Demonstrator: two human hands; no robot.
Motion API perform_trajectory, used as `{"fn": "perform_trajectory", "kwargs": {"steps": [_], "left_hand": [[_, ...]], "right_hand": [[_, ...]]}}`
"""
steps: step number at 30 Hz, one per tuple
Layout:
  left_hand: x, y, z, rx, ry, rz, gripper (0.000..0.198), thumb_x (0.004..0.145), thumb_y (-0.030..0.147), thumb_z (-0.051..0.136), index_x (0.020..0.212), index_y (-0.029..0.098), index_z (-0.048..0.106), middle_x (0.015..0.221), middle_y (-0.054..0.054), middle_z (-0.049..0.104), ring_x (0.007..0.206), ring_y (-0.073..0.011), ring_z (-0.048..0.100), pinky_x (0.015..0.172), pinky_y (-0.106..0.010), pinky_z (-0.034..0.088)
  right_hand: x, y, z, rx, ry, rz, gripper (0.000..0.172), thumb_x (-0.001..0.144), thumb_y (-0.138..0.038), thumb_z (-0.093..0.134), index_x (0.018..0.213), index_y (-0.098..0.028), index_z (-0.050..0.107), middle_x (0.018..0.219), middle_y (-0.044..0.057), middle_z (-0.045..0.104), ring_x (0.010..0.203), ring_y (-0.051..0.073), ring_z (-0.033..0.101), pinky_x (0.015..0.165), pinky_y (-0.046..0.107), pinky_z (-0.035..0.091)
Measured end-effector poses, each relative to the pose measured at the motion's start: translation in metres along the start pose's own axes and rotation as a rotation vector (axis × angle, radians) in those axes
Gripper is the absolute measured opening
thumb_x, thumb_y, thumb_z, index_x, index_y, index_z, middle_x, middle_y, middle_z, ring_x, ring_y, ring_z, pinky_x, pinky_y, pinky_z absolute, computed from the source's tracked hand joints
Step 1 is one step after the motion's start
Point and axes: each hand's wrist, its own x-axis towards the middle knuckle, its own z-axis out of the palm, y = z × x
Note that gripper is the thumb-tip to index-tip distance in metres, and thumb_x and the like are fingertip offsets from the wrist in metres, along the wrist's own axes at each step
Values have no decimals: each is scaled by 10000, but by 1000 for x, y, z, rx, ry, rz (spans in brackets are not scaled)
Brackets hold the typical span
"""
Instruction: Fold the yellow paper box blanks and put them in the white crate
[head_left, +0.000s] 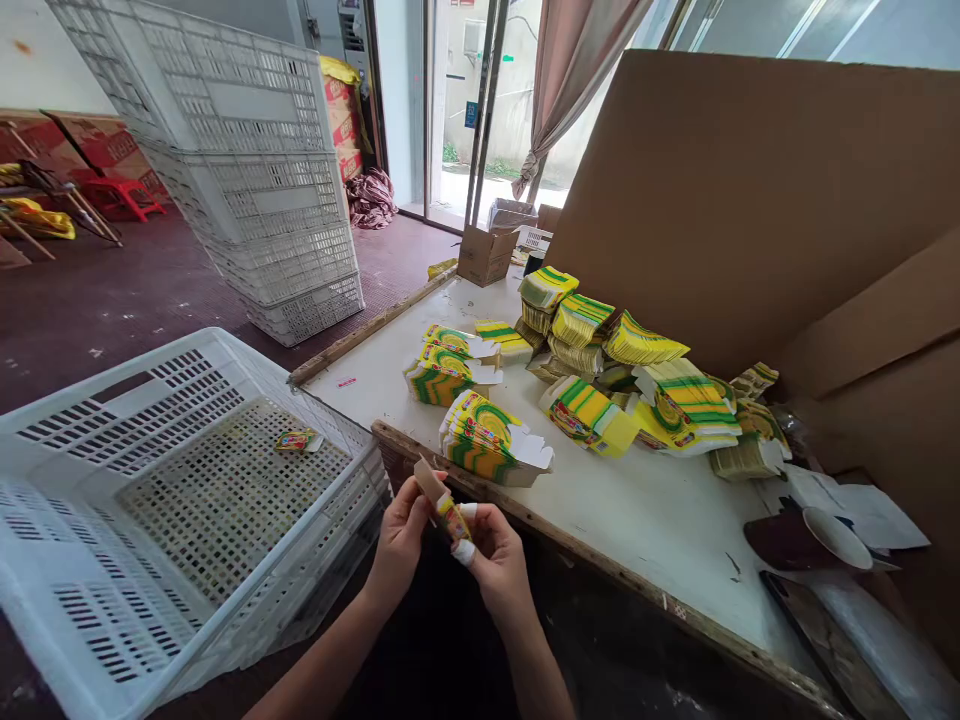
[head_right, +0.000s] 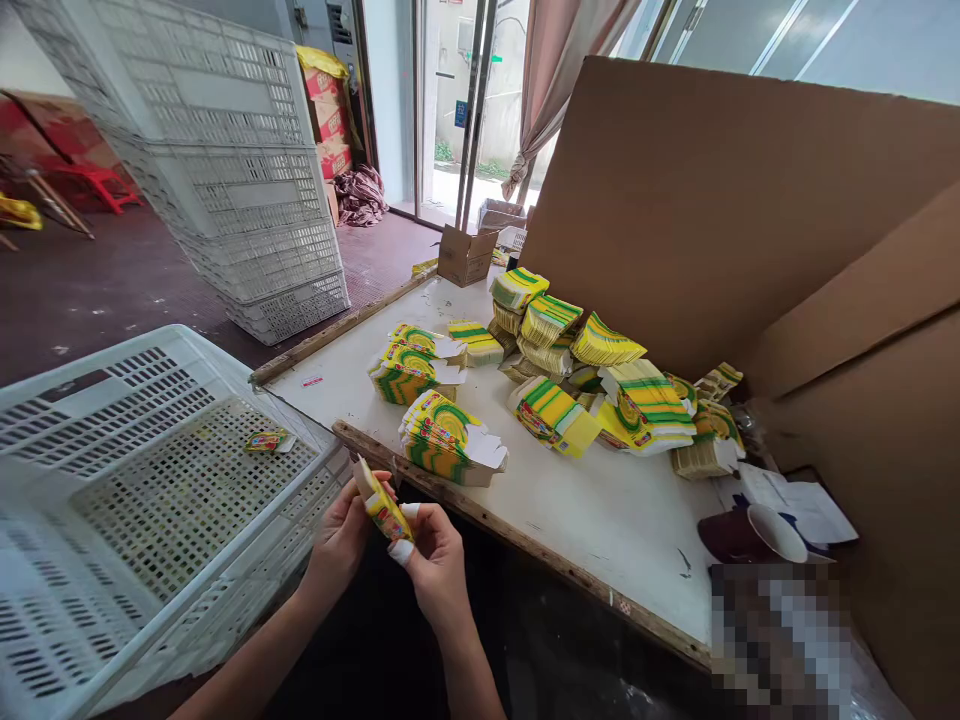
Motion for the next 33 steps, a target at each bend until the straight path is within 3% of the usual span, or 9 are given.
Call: {"fn": "perform_trajectory", "kwargs": {"steps": [5, 10, 14, 16, 18, 21, 27, 30, 33], "left_hand": [[11, 5, -11, 69, -57, 28, 467, 720, 631, 630, 699, 165, 642, 637, -8, 618, 622, -140, 544, 623, -257, 460], [25, 27, -33, 161, -532, -26, 895, 641, 875, 404, 1172, 188, 620, 1140, -134, 668, 1050, -288, 605, 905, -411, 461], [16, 25, -25, 641, -774, -144, 895, 449, 589, 802, 1228, 224, 553, 1220, -104, 631, 1092, -302, 580, 928, -395, 443], [7, 19, -13, 765, -762, -187, 654, 533, 412, 781, 1126, 218, 584, 1040, -44, 686, 939, -250, 624, 827, -337, 476], [-1, 15, -2, 779, -677, -185, 531, 596, 305, 710, 1097, 203, 566, 944, -15, 685, 839, -203, 621, 754, -290, 482], [-9, 13, 8, 699, -604, -90, 639, 597, 211, 672, 1207, 213, 483, 1048, -26, 669, 908, -195, 611, 821, -287, 480], [-18, -7, 5, 783, -624, 170, 804, 575, 148, 633, 1317, 276, 351, 1176, -53, 607, 990, -225, 594, 863, -326, 471], [-21, -14, 4, 787, -667, 228, 608, 563, 140, 617, 1134, 257, 444, 1079, -38, 615, 886, -195, 595, 779, -282, 466], [-22, -10, 6, 747, -697, 113, 536, 541, 140, 606, 1036, 245, 431, 903, 14, 605, 717, -146, 562, 646, -239, 431]], "right_hand": [[-5, -2, -15, -141, 62, -92, 170, 761, -359, 648, 714, -201, 609, 652, -17, 618, 603, 131, 559, 581, 249, 479], [-8, -10, -43, -631, -7, -383, 159, 832, -224, 563, 745, -237, 695, 741, 29, 679, 715, 181, 590, 665, 318, 483], [-16, -3, -53, -879, -174, -481, 245, 875, -170, 525, 833, -309, 722, 779, 20, 701, 793, 205, 609, 843, 432, 474], [-21, 9, -55, -855, -145, -485, 250, 859, -177, 554, 964, -347, 705, 955, 20, 710, 974, 240, 614, 1015, 520, 380], [-24, 24, -55, -754, 93, -429, 380, 829, -266, 608, 1204, -330, 606, 1292, 63, 589, 1243, 312, 483, 1084, 571, 299], [-26, 42, -54, -438, 324, -197, 642, 859, -415, 560, 1444, -265, 343, 1470, 111, 415, 1338, 324, 400, 1063, 533, 370], [-26, 49, -45, 104, -41, 158, 517, 861, -574, 458, 1154, -206, 671, 997, 122, 731, 1051, 315, 650, 909, 479, 523], [-27, 46, -43, 136, -91, 233, 502, 824, -553, 537, 1207, -247, 648, 1128, 109, 701, 1143, 311, 606, 994, 502, 465], [-30, 46, -45, 51, -86, 176, 548, 844, -576, 511, 1304, -284, 568, 1275, 104, 630, 1252, 299, 527, 1054, 517, 404]]}}
